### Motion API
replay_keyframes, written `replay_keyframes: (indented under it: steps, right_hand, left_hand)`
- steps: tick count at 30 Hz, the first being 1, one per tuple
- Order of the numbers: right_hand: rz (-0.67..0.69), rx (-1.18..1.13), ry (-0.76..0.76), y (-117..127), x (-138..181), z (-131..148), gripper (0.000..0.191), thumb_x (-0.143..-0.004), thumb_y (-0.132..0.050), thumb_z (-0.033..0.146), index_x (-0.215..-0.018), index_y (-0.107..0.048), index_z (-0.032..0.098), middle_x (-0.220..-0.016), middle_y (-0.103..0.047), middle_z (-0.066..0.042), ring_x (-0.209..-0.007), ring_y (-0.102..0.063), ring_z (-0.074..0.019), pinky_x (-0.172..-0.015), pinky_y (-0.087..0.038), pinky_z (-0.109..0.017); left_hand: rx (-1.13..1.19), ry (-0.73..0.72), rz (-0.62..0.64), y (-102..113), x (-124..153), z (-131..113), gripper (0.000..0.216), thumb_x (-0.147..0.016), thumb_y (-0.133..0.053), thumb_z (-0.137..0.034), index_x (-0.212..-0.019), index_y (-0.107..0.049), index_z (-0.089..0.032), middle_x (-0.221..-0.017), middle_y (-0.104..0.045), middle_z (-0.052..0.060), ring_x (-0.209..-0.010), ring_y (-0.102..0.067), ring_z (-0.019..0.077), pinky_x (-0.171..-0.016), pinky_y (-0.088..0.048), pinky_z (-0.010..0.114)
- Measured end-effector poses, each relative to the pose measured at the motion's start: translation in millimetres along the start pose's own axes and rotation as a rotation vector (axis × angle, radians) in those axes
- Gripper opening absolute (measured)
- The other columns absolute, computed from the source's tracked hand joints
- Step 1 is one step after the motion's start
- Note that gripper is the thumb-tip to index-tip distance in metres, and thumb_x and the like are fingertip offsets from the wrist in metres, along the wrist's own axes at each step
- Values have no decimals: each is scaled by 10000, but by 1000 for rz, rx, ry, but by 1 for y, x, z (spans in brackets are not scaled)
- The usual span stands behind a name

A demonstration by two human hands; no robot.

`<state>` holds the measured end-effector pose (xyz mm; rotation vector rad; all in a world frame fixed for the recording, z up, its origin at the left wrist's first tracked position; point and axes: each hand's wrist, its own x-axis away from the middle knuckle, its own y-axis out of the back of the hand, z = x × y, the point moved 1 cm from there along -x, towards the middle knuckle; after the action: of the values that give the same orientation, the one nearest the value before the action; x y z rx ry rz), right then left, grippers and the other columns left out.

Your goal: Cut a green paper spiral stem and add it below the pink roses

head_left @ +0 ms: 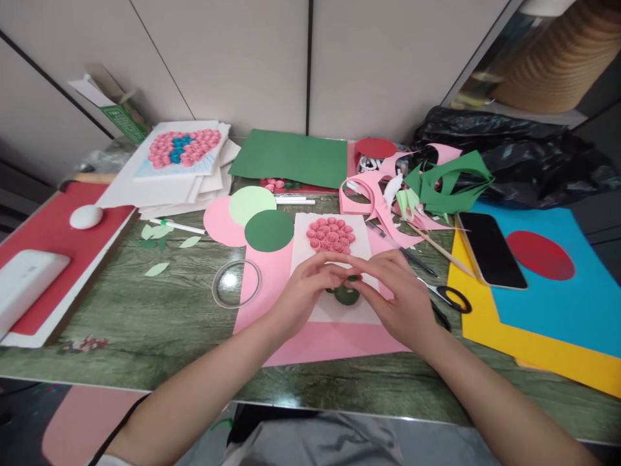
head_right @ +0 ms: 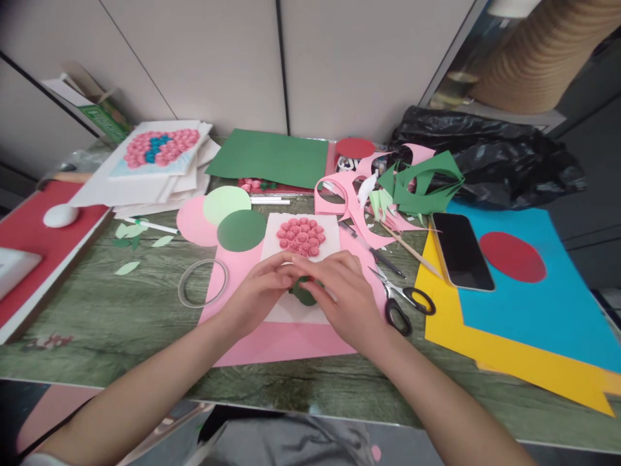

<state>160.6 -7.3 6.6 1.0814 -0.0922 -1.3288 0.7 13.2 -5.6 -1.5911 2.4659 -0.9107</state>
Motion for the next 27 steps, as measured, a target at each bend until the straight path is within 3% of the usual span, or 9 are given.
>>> replay_keyframes:
  steps: [7, 14, 27]
  right_hand:
    - [4, -4, -10, 1, 0, 0, 431, -828, -575, 111, -1210, -563, 312, -814, -642, -22, -801, -534, -193, -717, -445, -340]
    - [-4, 5, 8, -1, 0, 0, 445, -796, -578, 64, -1176, -589, 295, -730, -569, -15, -748, -519, -187, -663, -448, -317]
    - [13, -60, -26, 1, 0, -4, 470, -834, -578, 121, -1246, -525, 340, -891, -689, -15, -852, -572, -196, -763, -476, -366]
  left_hand:
    - [-65, -28, 22, -4, 1, 0, 223, -723, -671, -179, -939, -615, -170, -873, -672, 39, -872, -603, 161, -840, -417, 296]
    - [-122, -3, 22, -6, 2, 2, 244, -710, -698, -186, -927, -587, -169, -863, -662, 38, -823, -603, 145, -796, -440, 292]
    - [-93, 0, -36, -2, -1, -1, 274, -705, -699, -172, -958, -597, -191, -771, -673, 1, -765, -606, 115, -765, -435, 257]
